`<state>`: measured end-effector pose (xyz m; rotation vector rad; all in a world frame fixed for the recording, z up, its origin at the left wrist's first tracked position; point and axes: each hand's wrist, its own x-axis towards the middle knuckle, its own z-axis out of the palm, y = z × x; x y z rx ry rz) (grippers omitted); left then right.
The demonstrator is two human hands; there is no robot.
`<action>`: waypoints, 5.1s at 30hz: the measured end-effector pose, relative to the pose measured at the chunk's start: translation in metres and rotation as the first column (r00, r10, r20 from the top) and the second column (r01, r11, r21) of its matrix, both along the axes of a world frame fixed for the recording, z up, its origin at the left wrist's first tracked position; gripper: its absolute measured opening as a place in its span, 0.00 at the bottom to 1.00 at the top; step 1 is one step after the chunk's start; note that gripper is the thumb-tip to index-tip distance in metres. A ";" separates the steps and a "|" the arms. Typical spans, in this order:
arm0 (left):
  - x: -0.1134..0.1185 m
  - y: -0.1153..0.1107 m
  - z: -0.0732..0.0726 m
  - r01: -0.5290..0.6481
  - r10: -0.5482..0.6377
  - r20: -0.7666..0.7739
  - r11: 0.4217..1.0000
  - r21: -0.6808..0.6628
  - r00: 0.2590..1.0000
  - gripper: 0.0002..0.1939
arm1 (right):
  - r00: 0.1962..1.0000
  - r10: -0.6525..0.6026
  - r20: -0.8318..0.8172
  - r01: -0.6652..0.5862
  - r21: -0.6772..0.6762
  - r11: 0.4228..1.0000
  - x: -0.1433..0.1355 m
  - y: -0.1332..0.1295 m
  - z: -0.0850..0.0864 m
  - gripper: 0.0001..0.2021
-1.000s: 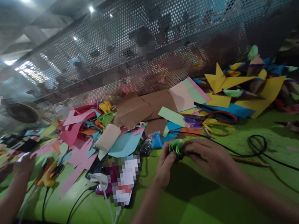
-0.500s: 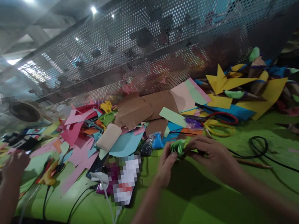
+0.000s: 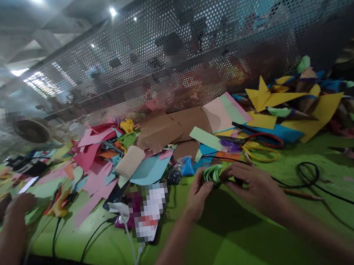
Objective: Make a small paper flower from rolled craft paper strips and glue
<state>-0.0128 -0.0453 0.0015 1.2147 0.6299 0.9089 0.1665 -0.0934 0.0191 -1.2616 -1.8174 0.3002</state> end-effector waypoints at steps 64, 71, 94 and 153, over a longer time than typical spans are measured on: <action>0.001 0.004 -0.008 0.157 -0.154 0.127 0.988 -0.013 0.980 0.22 | 0.999 -0.026 0.047 0.027 -0.017 0.999 0.006 0.002 -0.005 0.08; 0.001 0.002 -0.003 0.132 -0.133 0.133 0.991 0.017 0.982 0.22 | 0.999 -0.023 0.035 0.023 0.007 1.000 0.007 0.002 -0.008 0.07; 0.001 0.004 -0.008 0.127 -0.120 0.181 0.992 -0.028 0.976 0.24 | 0.998 -0.030 -0.046 0.031 0.027 0.999 0.007 0.001 -0.004 0.06; -0.002 -0.003 -0.001 0.041 0.193 -0.368 0.839 0.542 0.909 0.22 | 0.997 0.074 -0.018 -0.072 0.063 0.995 0.005 -0.014 0.016 0.07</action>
